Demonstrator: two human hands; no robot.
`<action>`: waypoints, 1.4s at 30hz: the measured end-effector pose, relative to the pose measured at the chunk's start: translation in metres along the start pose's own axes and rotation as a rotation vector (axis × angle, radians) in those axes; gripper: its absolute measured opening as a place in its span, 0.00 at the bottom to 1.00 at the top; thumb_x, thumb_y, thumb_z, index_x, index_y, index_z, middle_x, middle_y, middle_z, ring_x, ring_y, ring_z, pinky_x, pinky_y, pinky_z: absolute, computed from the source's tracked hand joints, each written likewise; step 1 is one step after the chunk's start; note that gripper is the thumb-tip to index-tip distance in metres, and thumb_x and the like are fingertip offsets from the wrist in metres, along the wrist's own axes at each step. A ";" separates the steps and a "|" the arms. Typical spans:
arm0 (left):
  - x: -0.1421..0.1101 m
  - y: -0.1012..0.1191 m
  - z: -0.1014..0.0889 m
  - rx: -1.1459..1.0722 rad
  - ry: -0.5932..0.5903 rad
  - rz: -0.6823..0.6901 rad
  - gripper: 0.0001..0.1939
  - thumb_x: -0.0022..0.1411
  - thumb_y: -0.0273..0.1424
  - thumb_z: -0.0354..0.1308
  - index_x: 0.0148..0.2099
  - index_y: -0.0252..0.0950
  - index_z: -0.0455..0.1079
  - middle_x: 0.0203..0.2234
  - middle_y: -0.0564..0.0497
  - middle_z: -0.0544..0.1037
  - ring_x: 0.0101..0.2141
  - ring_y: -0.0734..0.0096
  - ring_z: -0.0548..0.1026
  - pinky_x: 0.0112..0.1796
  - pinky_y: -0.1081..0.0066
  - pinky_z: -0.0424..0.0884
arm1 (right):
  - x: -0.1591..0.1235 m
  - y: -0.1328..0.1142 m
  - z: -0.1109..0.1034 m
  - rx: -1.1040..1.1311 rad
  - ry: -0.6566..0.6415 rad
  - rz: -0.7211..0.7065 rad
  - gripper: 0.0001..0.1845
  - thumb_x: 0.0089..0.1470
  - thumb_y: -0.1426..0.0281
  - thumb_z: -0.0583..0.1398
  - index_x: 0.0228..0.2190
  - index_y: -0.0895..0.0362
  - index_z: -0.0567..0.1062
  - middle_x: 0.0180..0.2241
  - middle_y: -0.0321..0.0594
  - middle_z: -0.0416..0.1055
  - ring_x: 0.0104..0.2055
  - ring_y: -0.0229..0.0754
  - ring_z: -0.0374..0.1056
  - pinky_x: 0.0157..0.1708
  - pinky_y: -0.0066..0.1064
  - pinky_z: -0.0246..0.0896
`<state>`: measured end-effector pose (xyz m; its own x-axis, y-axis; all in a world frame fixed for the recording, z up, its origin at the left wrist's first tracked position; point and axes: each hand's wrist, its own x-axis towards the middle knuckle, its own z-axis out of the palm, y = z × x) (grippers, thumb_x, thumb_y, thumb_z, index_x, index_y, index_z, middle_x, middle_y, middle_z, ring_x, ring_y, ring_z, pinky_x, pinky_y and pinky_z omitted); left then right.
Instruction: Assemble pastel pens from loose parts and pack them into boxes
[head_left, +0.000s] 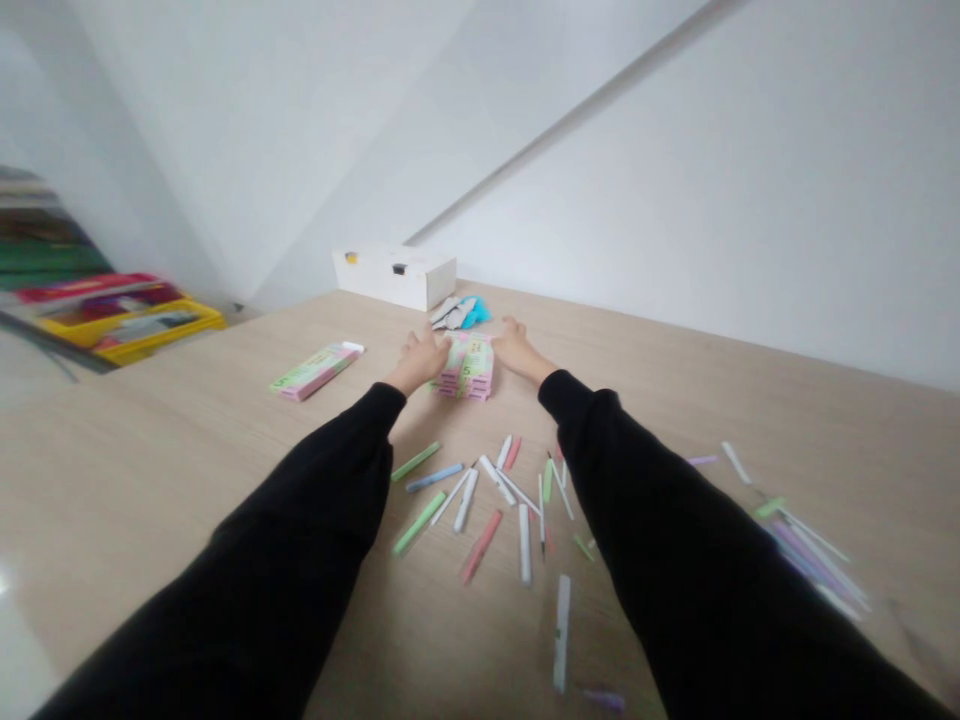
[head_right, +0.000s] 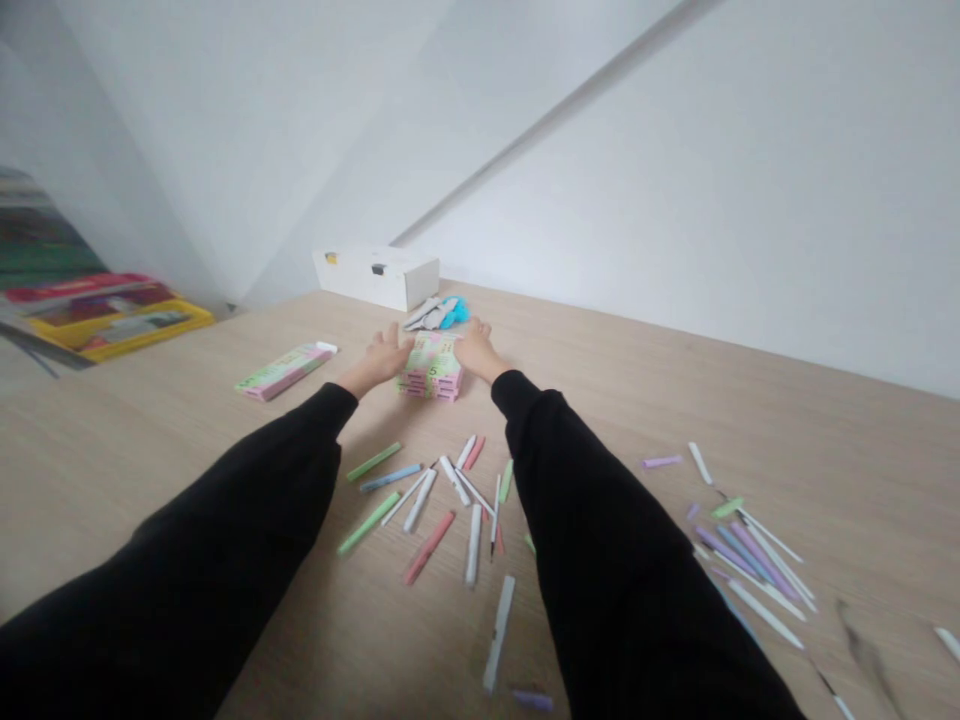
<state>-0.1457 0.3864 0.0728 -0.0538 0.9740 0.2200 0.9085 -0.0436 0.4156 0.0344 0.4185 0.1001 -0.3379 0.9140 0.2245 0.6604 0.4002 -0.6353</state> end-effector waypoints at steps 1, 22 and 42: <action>-0.007 -0.005 -0.009 -0.002 0.022 -0.035 0.22 0.72 0.36 0.55 0.62 0.30 0.67 0.58 0.34 0.72 0.55 0.50 0.74 0.54 0.49 0.73 | -0.008 -0.003 -0.016 -0.021 0.011 0.033 0.22 0.66 0.71 0.58 0.60 0.60 0.68 0.59 0.54 0.68 0.58 0.53 0.69 0.57 0.50 0.67; -0.204 0.001 -0.048 -0.333 -0.274 0.216 0.25 0.60 0.52 0.52 0.41 0.37 0.78 0.42 0.44 0.84 0.43 0.54 0.80 0.47 0.61 0.74 | -0.414 0.106 -0.196 -0.192 -0.040 0.379 0.16 0.48 0.59 0.60 0.35 0.50 0.83 0.39 0.50 0.83 0.40 0.56 0.79 0.42 0.48 0.74; -0.221 -0.045 -0.010 -0.217 -0.026 -0.128 0.33 0.69 0.46 0.32 0.20 0.40 0.67 0.19 0.46 0.75 0.27 0.59 0.74 0.35 0.64 0.66 | -0.418 0.055 -0.082 0.077 0.187 0.409 0.35 0.54 0.36 0.53 0.14 0.48 0.75 0.17 0.42 0.71 0.21 0.48 0.70 0.24 0.40 0.68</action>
<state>-0.1790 0.1711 0.0143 -0.1495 0.9800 0.1315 0.7847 0.0366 0.6188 0.2669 0.0640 0.0324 0.0723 0.9950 0.0684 0.6601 0.0037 -0.7512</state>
